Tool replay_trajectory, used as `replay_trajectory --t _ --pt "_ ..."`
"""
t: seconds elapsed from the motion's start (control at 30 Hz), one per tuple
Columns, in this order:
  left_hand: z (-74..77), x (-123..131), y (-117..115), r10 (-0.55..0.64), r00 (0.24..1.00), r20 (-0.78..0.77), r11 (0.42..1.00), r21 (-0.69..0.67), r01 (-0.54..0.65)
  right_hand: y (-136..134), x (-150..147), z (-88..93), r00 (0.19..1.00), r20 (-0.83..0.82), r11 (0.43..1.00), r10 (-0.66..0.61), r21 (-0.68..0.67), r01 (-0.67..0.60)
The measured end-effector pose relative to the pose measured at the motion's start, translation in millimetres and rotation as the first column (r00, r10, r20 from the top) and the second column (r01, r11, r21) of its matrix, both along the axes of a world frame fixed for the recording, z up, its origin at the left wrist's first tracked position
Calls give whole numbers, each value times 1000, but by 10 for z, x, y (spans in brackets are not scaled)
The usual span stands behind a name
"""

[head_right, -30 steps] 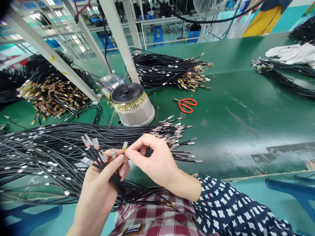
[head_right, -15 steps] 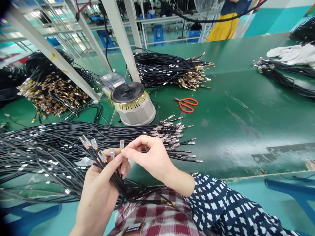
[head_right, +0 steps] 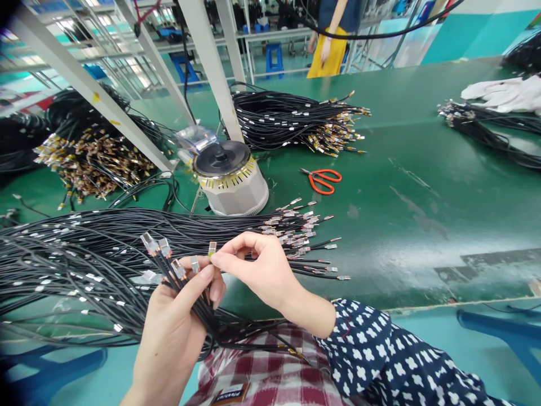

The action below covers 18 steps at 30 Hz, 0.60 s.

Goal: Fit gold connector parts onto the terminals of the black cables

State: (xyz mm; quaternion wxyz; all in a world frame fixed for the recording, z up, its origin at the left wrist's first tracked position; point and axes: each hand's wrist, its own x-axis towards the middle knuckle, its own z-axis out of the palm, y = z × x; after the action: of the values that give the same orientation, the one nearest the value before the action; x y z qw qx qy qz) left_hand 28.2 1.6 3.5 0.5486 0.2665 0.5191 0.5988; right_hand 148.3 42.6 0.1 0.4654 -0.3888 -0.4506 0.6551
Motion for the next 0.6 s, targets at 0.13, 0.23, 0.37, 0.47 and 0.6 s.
replay_trajectory --t 0.13,0.23,0.37,0.47,0.6 --pt "-1 -1 -7 -4 1000 5 1000 3 4 -3 -2 -8 1000 -6 1000 2 1 -2" --pt "0 -4 -16 -14 1000 -3 1000 5 14 -2 -3 -13 1000 -13 1000 7 -6 -7" --pt "-1 -1 -18 -14 1000 -4 1000 0 14 4 -15 -25 999 -31 999 12 -30 -13" --pt "-17 10 -10 -7 1000 -7 1000 -1 7 8 -31 -26 999 -39 998 17 -55 -19" --pt "-56 30 -19 14 998 -58 1000 22 -13 3 -57 -19 998 -56 997 8 -79 -13"
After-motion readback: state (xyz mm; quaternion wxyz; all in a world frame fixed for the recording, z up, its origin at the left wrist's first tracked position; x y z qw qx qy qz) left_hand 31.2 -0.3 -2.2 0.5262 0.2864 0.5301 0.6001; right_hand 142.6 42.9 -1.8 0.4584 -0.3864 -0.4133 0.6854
